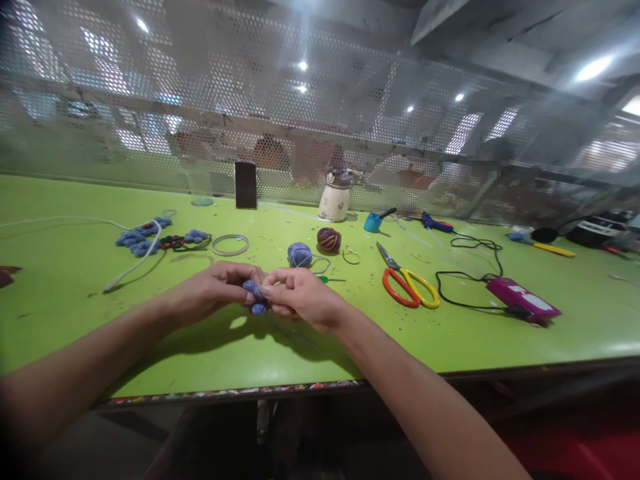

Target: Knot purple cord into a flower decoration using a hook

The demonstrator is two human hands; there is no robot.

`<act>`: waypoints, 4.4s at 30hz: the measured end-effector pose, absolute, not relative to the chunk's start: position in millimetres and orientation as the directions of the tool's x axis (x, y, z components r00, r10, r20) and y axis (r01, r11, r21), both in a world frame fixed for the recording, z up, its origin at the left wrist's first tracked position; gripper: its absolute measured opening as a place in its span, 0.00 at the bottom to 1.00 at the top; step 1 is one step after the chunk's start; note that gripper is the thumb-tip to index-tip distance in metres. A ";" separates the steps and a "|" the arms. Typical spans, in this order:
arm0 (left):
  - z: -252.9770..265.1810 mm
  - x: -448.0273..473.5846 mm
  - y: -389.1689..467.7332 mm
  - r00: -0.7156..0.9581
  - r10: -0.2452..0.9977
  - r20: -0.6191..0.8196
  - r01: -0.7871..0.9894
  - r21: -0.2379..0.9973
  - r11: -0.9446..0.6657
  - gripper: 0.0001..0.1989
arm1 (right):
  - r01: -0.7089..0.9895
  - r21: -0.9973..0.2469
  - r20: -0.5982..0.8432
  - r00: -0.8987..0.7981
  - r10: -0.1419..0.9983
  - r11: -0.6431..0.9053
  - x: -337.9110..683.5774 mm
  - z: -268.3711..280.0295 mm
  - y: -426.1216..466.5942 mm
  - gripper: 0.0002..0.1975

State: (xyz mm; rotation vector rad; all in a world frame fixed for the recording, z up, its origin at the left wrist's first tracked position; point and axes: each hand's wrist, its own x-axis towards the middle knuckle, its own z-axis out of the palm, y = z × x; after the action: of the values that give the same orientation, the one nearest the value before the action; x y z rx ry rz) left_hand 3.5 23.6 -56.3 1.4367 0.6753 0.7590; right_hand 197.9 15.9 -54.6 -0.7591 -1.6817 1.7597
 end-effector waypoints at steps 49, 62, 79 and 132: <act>-59.9 13.6 22.3 0.461 0.869 -0.177 -0.298 0.892 0.340 0.01 | -0.115 -0.980 -0.086 -0.489 0.868 -0.163 191.6 -61.5 26.0 0.11; -55.0 11.2 23.6 0.371 0.911 -0.182 -0.297 0.906 0.302 0.03 | -0.061 -0.987 0.159 -0.421 0.893 0.147 190.2 -62.5 24.7 0.12; -61.7 13.8 24.4 0.426 0.905 -0.011 -0.319 0.934 0.162 0.06 | 0.411 -0.610 0.596 -0.326 0.734 0.677 187.6 -57.4 16.1 0.06; -62.9 5.5 28.6 0.403 0.908 -0.109 -0.301 0.922 0.245 0.05 | 0.282 -0.730 0.548 -0.303 0.780 0.623 195.6 -51.2 18.0 0.08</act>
State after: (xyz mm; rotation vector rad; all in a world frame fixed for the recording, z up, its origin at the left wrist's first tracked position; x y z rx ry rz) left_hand 5.5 28.6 -62.9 0.9838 0.7596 0.9439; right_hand 195.6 18.0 -51.2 -0.8487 -1.8657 0.6365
